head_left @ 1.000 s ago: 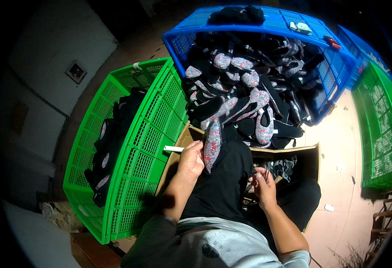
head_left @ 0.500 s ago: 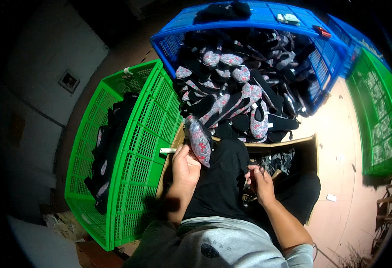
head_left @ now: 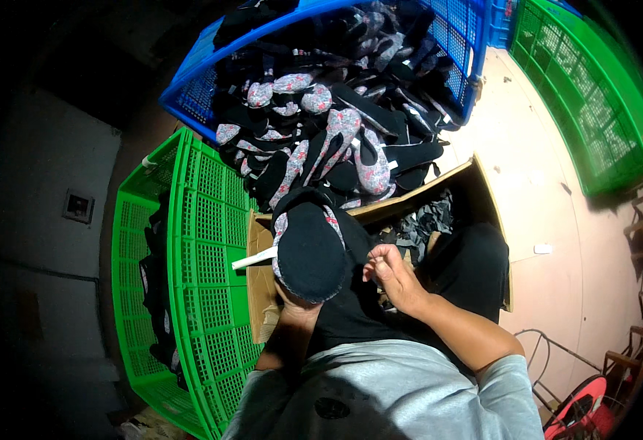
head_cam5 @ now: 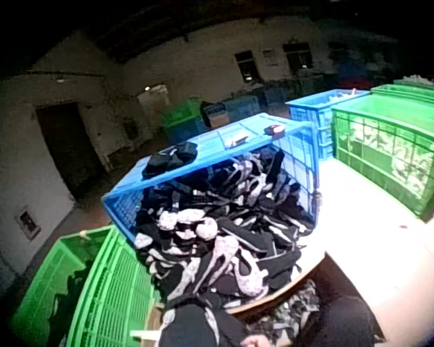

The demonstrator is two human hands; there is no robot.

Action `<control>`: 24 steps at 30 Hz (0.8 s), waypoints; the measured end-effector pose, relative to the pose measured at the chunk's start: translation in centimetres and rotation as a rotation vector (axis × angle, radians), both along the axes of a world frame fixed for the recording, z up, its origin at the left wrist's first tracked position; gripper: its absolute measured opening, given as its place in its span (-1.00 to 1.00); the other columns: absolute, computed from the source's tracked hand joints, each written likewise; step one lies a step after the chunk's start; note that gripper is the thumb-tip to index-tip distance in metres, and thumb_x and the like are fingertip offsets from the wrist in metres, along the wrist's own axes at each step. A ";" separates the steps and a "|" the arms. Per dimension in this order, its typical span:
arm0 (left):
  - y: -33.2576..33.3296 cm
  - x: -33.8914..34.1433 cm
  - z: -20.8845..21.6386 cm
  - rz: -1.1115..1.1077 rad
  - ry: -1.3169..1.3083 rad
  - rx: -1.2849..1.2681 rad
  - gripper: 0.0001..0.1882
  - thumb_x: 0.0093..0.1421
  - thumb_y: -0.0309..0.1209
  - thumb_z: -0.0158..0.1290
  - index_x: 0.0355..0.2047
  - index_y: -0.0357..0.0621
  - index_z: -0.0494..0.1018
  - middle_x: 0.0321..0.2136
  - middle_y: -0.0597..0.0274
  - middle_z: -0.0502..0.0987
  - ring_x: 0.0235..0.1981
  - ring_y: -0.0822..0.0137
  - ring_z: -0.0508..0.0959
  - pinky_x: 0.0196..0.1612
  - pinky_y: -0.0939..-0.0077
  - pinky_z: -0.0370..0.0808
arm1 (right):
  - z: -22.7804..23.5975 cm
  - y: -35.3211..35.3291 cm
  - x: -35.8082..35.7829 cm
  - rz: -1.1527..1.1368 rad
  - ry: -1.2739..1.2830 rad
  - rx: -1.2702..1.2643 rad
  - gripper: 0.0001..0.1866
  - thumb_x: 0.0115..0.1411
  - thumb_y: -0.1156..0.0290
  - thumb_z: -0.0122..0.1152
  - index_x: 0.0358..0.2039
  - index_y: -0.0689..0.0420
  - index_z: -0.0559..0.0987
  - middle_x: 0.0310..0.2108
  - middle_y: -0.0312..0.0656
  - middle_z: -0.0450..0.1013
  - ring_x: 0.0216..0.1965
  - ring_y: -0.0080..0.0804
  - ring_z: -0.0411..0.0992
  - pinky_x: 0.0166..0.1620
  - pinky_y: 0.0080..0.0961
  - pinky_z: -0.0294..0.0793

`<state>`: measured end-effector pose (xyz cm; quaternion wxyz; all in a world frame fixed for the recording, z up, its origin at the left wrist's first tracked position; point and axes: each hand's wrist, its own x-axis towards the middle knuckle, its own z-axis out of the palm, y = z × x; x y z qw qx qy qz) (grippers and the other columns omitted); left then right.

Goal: The person sits on the floor and sews a patterned fabric upper onto a black slipper sole using a needle and thread. They repeatedly pull the thread through the material to secure the upper to the sole, handling the slipper with both hands.

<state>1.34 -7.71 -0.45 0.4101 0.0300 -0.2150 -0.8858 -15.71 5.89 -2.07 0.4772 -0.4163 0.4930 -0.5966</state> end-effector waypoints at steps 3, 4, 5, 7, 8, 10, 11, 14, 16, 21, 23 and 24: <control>0.9 -0.7 0.8 0.014 -0.054 -0.003 -0.42 0.37 -0.08 -0.20 0.29 -0.13 0.22 0.24 0.15 0.34 0.24 0.10 0.35 0.32 0.09 0.25 | 0.1 0.2 0.0 0.014 -0.028 -0.083 -0.64 0.46 0.18 -0.19 -0.01 0.27 0.23 -0.30 -0.12 0.42 -0.23 -0.39 0.46 -0.07 -0.43 0.44; 1.3 -1.1 1.5 0.030 -0.090 -0.063 -0.42 0.37 -0.08 -0.20 0.28 -0.14 0.22 0.23 0.13 0.35 0.22 0.09 0.37 0.30 0.09 0.28 | 0.1 0.2 0.1 0.025 -0.039 -0.112 -0.64 0.46 0.19 -0.19 -0.01 0.27 0.23 -0.30 -0.12 0.41 -0.22 -0.40 0.45 -0.07 -0.44 0.43; 1.4 -1.2 1.4 0.046 -0.106 -0.054 -0.42 0.37 -0.08 -0.20 0.28 -0.14 0.23 0.21 0.12 0.36 0.20 0.08 0.39 0.28 0.08 0.31 | 0.6 0.3 0.1 0.050 -0.086 -0.112 -0.66 0.45 0.24 -0.15 0.02 0.26 0.21 -0.26 -0.14 0.40 -0.18 -0.44 0.42 -0.04 -0.47 0.42; 1.6 -1.3 1.3 0.073 -0.141 -0.035 -0.42 0.36 -0.07 -0.21 0.27 -0.15 0.24 0.19 0.10 0.38 0.16 0.07 0.43 0.24 0.08 0.36 | 0.4 0.2 0.5 0.052 -0.154 -0.162 -0.67 0.44 0.28 -0.11 0.04 0.25 0.20 -0.21 -0.16 0.38 -0.16 -0.47 0.40 -0.03 -0.49 0.41; 1.6 -1.3 1.2 0.083 -0.160 -0.027 -0.42 0.36 -0.08 -0.21 0.26 -0.16 0.25 0.18 0.08 0.39 0.15 0.06 0.45 0.23 0.08 0.38 | 0.3 0.3 0.6 0.053 -0.188 -0.187 -0.67 0.43 0.30 -0.09 0.05 0.25 0.20 -0.19 -0.16 0.38 -0.15 -0.48 0.40 -0.02 -0.50 0.40; 1.7 -1.1 0.9 0.095 -0.197 -0.008 -0.43 0.36 -0.08 -0.21 0.25 -0.18 0.26 0.16 0.06 0.41 0.12 0.06 0.47 0.20 0.08 0.42 | 0.0 0.4 0.7 0.062 -0.236 -0.173 -0.67 0.42 0.32 -0.04 0.06 0.23 0.21 -0.15 -0.18 0.36 -0.13 -0.51 0.38 -0.01 -0.52 0.39; 1.7 -0.9 0.7 0.102 -0.211 0.004 -0.43 0.36 -0.09 -0.21 0.24 -0.19 0.27 0.15 0.05 0.42 0.11 0.06 0.48 0.18 0.08 0.44 | -0.1 0.4 0.8 0.059 -0.248 -0.168 -0.66 0.41 0.32 -0.03 0.07 0.23 0.21 -0.15 -0.19 0.36 -0.13 -0.52 0.38 -0.01 -0.52 0.39; 2.1 -0.6 0.2 0.120 -0.247 0.034 -0.43 0.35 -0.09 -0.19 0.22 -0.24 0.29 0.11 0.01 0.45 0.06 0.05 0.52 0.13 0.09 0.49 | -0.3 0.4 0.7 0.054 -0.247 -0.149 -0.66 0.41 0.32 -0.01 0.06 0.22 0.23 -0.15 -0.20 0.37 -0.13 -0.54 0.37 -0.01 -0.54 0.39; 2.1 -0.2 -0.2 0.136 -0.282 0.043 -0.42 0.34 -0.09 -0.18 0.21 -0.26 0.29 0.08 -0.01 0.46 0.03 0.05 0.54 0.10 0.11 0.52 | -0.3 0.4 0.6 0.056 -0.228 -0.136 -0.67 0.40 0.32 0.00 0.05 0.22 0.25 -0.15 -0.21 0.38 -0.14 -0.56 0.37 -0.02 -0.55 0.39; 2.3 0.6 -1.0 0.153 -0.338 0.048 -0.42 0.32 -0.09 -0.15 0.18 -0.29 0.31 0.02 -0.02 0.50 -0.04 0.07 0.57 0.04 0.15 0.56 | 0.1 0.4 0.5 0.052 -0.182 -0.126 -0.70 0.39 0.32 0.02 0.02 0.22 0.29 -0.16 -0.22 0.39 -0.16 -0.56 0.38 -0.04 -0.55 0.40; 2.5 0.7 -1.1 0.148 -0.354 0.047 -0.42 0.32 -0.09 -0.15 0.16 -0.30 0.32 -0.01 -0.02 0.52 -0.06 0.08 0.58 0.02 0.16 0.58 | 0.1 0.4 0.5 0.050 -0.159 -0.130 -0.71 0.40 0.32 0.02 0.01 0.21 0.30 -0.17 -0.23 0.38 -0.16 -0.57 0.37 -0.04 -0.55 0.40; 2.5 0.8 -1.3 0.149 -0.366 0.046 -0.43 0.32 -0.10 -0.15 0.15 -0.31 0.33 -0.02 -0.02 0.52 -0.07 0.08 0.59 0.01 0.16 0.58 | 0.0 0.4 0.5 0.049 -0.148 -0.131 -0.71 0.40 0.32 0.01 0.01 0.21 0.31 -0.17 -0.24 0.38 -0.16 -0.57 0.37 -0.04 -0.56 0.39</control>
